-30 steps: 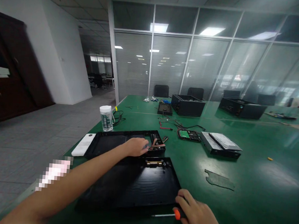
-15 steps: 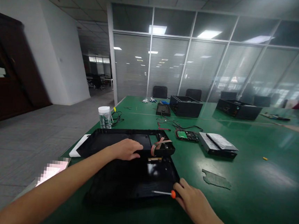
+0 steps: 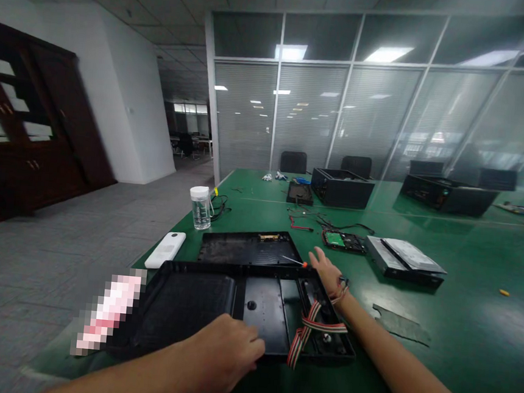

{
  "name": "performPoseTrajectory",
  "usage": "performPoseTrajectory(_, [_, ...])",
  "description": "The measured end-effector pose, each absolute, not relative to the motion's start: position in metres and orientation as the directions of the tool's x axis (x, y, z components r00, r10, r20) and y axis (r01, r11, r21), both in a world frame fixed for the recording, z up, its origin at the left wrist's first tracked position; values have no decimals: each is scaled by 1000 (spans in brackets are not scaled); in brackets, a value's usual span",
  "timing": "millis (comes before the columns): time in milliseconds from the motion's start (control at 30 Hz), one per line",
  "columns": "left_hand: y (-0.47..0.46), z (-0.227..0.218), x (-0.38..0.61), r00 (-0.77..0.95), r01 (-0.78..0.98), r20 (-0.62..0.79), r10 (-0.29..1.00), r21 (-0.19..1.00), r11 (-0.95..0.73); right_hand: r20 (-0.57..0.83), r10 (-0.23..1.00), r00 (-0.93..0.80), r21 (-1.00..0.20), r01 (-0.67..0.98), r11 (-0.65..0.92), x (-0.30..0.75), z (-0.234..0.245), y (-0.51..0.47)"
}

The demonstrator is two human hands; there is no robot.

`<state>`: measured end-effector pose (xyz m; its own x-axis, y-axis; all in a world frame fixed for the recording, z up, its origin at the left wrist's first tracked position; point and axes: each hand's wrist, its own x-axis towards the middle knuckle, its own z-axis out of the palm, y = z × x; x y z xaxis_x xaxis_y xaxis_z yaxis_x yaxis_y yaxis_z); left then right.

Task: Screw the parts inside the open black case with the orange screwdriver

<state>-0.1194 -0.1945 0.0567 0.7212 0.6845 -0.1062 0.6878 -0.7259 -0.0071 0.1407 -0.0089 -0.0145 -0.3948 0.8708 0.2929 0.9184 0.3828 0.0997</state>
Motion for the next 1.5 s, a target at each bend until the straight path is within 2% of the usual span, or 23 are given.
performPoseTrajectory(167, [-183,20,-124,699,708,-115,705,-29,-706,273,954,-126,105,989,101,198,-28,21])
performPoseTrajectory(233, [-175,11,-124,688,718,-110,718,-40,-695,282,958,-52,12,999,51,218,-30,27])
performPoseTrajectory(300, [-164,11,-126,662,743,-108,742,-41,-668,270,963,-13,-136,989,52,226,-31,29])
performPoseTrajectory(367, [-147,19,-127,628,771,-148,764,-11,-637,203,977,-58,-313,942,121,219,-30,27])
performPoseTrajectory(467, [-110,38,-125,635,767,-235,736,85,-636,85,971,-222,-528,817,233,190,-30,16])
performPoseTrajectory(500, [-96,42,-123,656,752,-223,721,107,-650,60,963,-265,-573,780,250,180,-30,12])
performPoseTrajectory(567, [-65,42,-118,670,742,-73,739,25,-670,37,948,-317,-627,731,269,163,-31,4])
performPoseTrajectory(667, [-27,25,-112,697,716,105,710,-164,-679,-16,931,-364,-663,701,262,152,-33,-2])
performPoseTrajectory(767, [-4,1,-115,804,590,144,576,-311,-745,-115,920,-376,-663,719,211,152,-36,-1])
performPoseTrajectory(900, [6,-17,-124,907,421,186,378,-429,-799,-131,918,-375,-676,711,194,154,-38,2])
performPoseTrajectory(1067, [8,-23,-129,905,425,226,360,-465,-777,-148,917,-372,-691,701,173,154,-35,1])
performPoseTrajectory(1300, [6,-15,-127,931,361,147,335,-512,-779,-163,903,-398,-687,703,186,154,-30,-5])
performPoseTrajectory(1400, [1,-7,-126,924,379,144,355,-480,-791,-182,880,-438,-698,688,198,152,-30,-8])
performPoseTrajectory(1500, [-5,2,-117,882,471,173,439,-369,-801,-224,848,-481,-712,675,194,148,-30,-10])
